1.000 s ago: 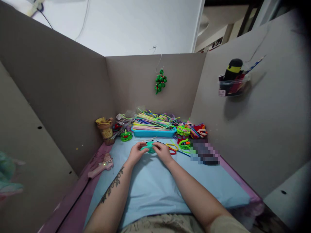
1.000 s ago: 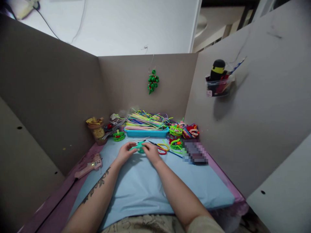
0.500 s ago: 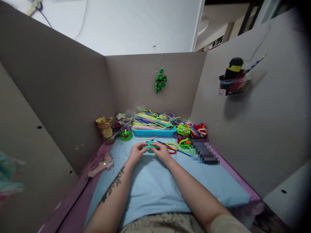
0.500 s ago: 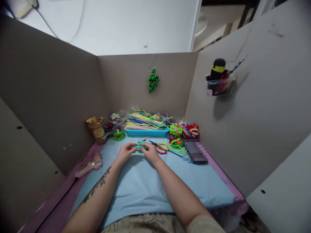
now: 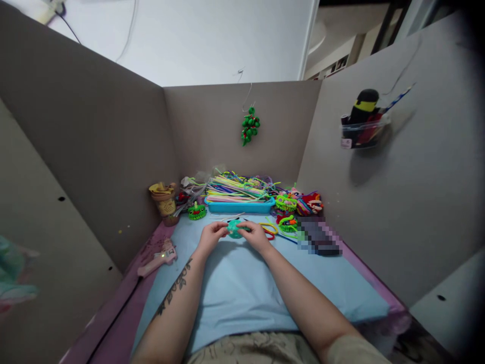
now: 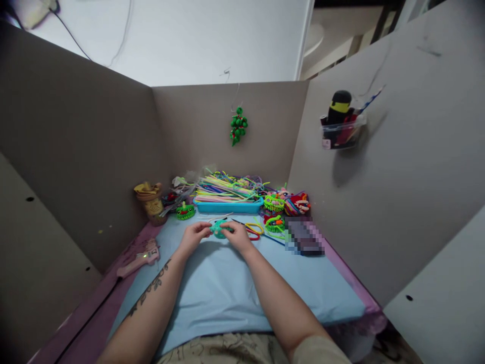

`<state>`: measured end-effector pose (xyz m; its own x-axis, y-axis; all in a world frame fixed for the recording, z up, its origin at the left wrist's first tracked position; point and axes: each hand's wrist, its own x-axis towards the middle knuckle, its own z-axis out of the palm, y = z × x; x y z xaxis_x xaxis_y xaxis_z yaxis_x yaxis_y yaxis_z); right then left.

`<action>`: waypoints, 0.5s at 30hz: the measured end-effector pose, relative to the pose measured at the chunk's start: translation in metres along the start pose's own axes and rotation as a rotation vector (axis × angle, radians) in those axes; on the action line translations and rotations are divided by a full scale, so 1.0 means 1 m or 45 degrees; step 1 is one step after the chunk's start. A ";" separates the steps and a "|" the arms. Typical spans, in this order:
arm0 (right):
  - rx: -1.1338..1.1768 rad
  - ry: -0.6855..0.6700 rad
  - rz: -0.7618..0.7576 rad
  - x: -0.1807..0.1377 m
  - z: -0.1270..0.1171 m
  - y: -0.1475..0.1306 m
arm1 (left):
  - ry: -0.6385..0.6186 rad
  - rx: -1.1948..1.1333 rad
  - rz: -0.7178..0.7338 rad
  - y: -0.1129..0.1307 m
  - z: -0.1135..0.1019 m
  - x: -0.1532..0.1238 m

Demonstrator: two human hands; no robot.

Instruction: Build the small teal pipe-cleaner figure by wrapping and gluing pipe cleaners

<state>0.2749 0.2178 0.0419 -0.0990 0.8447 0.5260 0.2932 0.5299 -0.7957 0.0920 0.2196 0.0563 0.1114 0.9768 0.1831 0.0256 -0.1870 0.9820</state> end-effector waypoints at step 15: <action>-0.260 0.035 -0.248 -0.003 0.007 -0.004 | 0.009 0.299 0.259 -0.010 0.004 -0.001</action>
<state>0.2672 0.2135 0.0408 -0.1474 0.7248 0.6730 0.4570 0.6533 -0.6036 0.0961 0.2195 0.0464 0.1310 0.9174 0.3757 0.2326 -0.3968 0.8879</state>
